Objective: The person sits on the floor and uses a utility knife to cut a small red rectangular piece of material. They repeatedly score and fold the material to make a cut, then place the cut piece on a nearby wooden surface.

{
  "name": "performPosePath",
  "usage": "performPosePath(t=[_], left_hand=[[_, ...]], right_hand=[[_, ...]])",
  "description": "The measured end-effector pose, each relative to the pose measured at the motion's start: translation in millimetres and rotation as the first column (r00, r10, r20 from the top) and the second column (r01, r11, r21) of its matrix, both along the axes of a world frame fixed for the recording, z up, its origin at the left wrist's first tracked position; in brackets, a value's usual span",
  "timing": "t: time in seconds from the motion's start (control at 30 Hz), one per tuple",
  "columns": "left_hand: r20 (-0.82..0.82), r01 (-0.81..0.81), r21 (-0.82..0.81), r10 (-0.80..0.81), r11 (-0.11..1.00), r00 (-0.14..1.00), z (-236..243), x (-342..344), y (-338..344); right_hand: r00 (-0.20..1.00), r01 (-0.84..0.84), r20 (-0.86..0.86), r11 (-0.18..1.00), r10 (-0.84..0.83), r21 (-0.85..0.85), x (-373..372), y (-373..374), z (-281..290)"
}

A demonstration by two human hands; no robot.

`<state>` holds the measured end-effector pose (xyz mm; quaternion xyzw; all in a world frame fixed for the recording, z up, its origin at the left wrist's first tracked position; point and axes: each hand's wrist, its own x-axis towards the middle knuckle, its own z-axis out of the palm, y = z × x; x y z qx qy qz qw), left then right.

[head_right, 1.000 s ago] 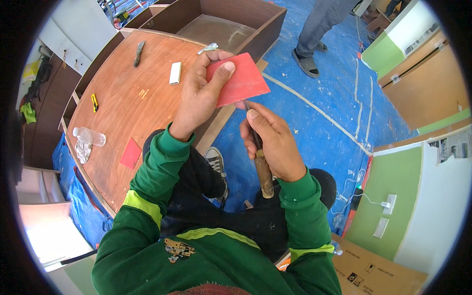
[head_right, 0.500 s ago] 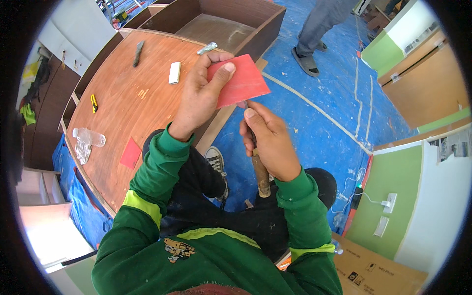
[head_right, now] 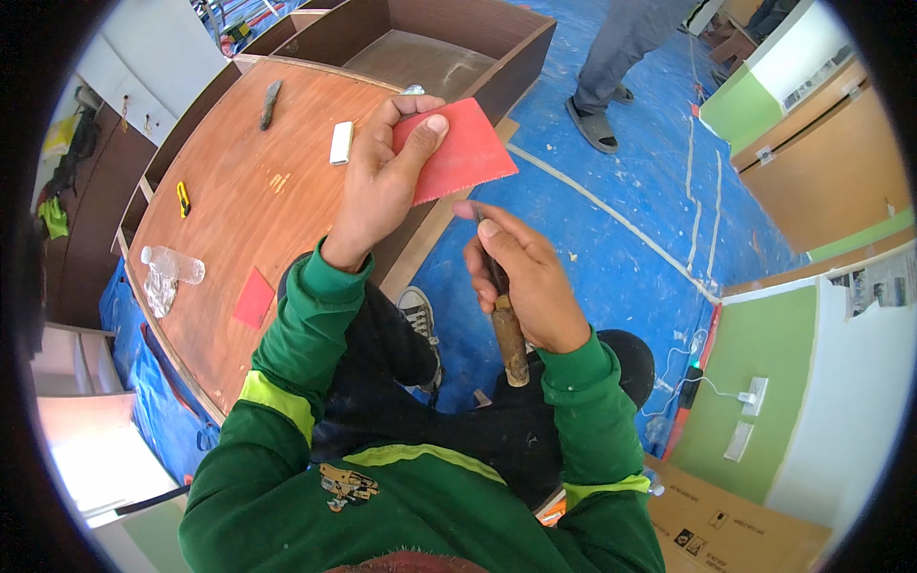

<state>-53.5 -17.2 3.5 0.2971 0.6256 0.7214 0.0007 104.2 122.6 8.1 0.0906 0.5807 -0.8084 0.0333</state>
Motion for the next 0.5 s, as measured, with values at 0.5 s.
performPosePath(t=[0.5], left_hand=[[0.075,0.074,0.004,-0.074,0.997,0.994,1.8,8.8,3.3]], right_hand=[[0.999,0.045,-0.006,0.999,-0.045,0.009,-0.3,0.0,3.9]])
